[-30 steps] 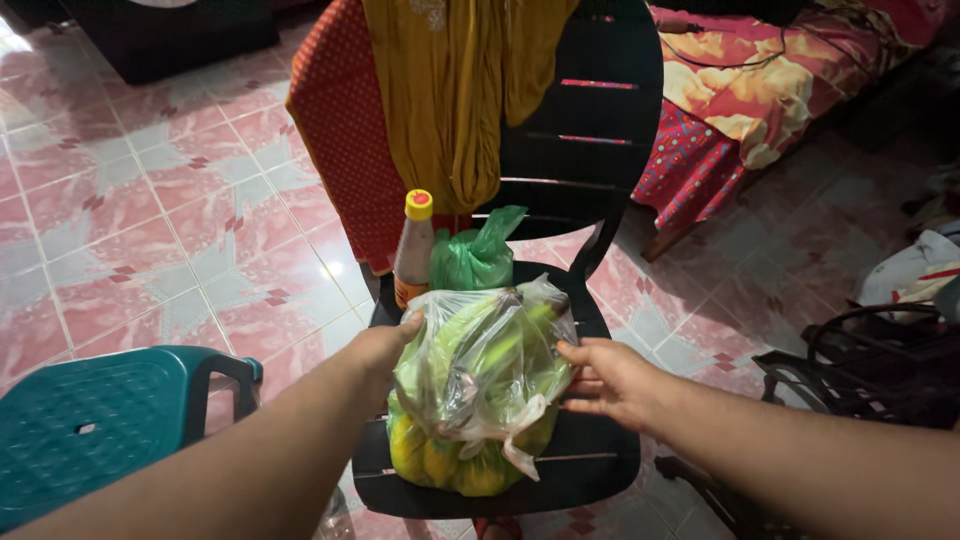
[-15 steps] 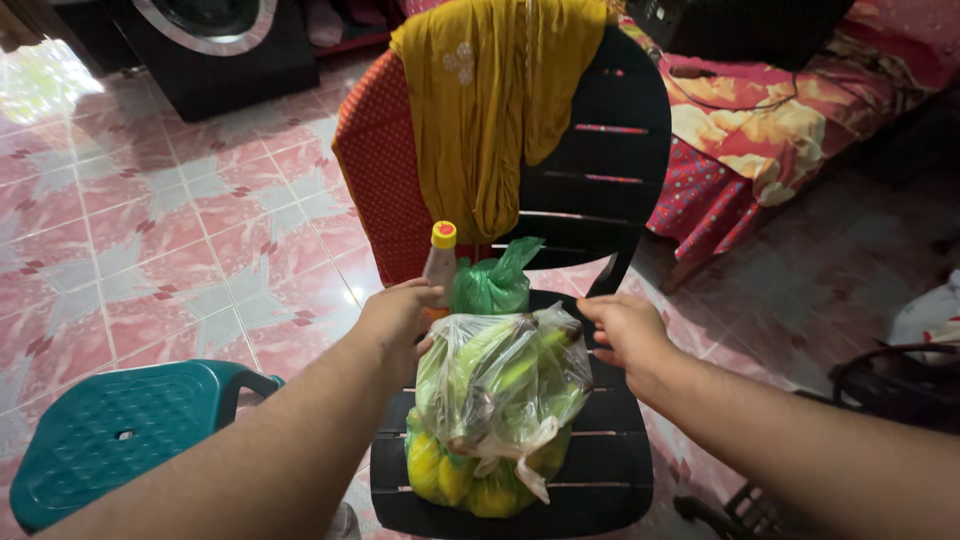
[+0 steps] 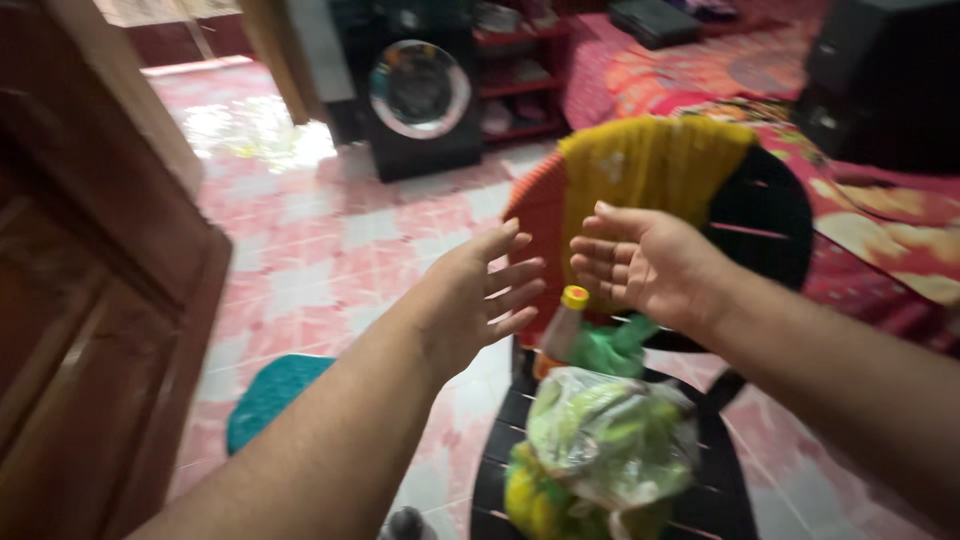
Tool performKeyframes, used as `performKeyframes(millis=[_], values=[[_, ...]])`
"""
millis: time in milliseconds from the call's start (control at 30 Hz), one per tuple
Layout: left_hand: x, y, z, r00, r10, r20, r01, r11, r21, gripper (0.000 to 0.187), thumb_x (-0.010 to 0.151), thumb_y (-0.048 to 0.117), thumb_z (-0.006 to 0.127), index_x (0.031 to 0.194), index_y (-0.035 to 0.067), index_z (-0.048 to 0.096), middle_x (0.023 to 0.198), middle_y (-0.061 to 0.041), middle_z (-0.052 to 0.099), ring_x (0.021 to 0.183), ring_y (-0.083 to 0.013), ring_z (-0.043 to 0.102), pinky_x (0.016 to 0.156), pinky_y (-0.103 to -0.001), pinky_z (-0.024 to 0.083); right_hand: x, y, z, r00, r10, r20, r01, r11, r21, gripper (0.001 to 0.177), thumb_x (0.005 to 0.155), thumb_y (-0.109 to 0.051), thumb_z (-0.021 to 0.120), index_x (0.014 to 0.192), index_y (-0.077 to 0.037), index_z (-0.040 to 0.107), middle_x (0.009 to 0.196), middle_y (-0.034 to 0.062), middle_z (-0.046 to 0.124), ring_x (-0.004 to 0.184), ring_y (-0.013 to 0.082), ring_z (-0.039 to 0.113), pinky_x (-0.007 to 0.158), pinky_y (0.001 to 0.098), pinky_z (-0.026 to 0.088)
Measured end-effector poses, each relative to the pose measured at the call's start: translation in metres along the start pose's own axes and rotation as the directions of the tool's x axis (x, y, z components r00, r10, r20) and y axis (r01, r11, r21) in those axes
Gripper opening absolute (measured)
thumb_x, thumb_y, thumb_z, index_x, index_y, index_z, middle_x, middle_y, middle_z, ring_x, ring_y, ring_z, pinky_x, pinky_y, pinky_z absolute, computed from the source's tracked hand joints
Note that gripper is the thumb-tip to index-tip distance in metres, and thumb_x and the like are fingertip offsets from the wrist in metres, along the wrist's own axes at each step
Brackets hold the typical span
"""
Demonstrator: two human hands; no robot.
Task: The person removes several plastic bags containing vegetables and other food items from a refrigerator and places them on a chair. The person also takes out a few containers and places them on the chair.
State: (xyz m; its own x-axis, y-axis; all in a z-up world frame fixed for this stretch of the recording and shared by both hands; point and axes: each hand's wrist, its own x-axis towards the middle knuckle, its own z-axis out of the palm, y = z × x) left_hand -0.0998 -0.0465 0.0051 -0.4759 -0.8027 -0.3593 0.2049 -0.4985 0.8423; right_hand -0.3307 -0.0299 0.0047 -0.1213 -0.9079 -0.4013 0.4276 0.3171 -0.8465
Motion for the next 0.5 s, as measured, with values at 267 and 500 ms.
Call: performKeyframes(millis=[267,500], values=[[-0.136,0.056,-0.042,0.963,0.216,-0.159,-0.225,0.973,-0.044,0.051,0.090,0.049,0.061,0.132,0.020,0.060,0.128,-0.009,0.068,0.120,-0.0219,0.065,0.100,-0.042,0.054,-0.055,0.001,0.141,0.943,-0.030,0.332,0.034,0.999,-0.008,0.032,0.095,-0.035,0.064,0.112,-0.008,0.062,0.107,0.0095,0.067,0.100,0.0235,0.067,0.092,0.0396,0.057],[-0.328,0.071,-0.083,0.858,0.346,-0.380,-0.401,0.913,-0.074,0.050,0.095,0.051,0.052,0.132,0.019,0.060,0.126,-0.009,0.067,0.117,-0.0225,0.065,0.100,-0.043,0.053,-0.180,0.032,0.275,0.762,0.012,0.648,0.016,0.999,-0.037,0.037,0.094,-0.035,0.064,0.114,-0.004,0.063,0.105,0.0106,0.068,0.096,0.0240,0.067,0.089,0.0402,0.058]])
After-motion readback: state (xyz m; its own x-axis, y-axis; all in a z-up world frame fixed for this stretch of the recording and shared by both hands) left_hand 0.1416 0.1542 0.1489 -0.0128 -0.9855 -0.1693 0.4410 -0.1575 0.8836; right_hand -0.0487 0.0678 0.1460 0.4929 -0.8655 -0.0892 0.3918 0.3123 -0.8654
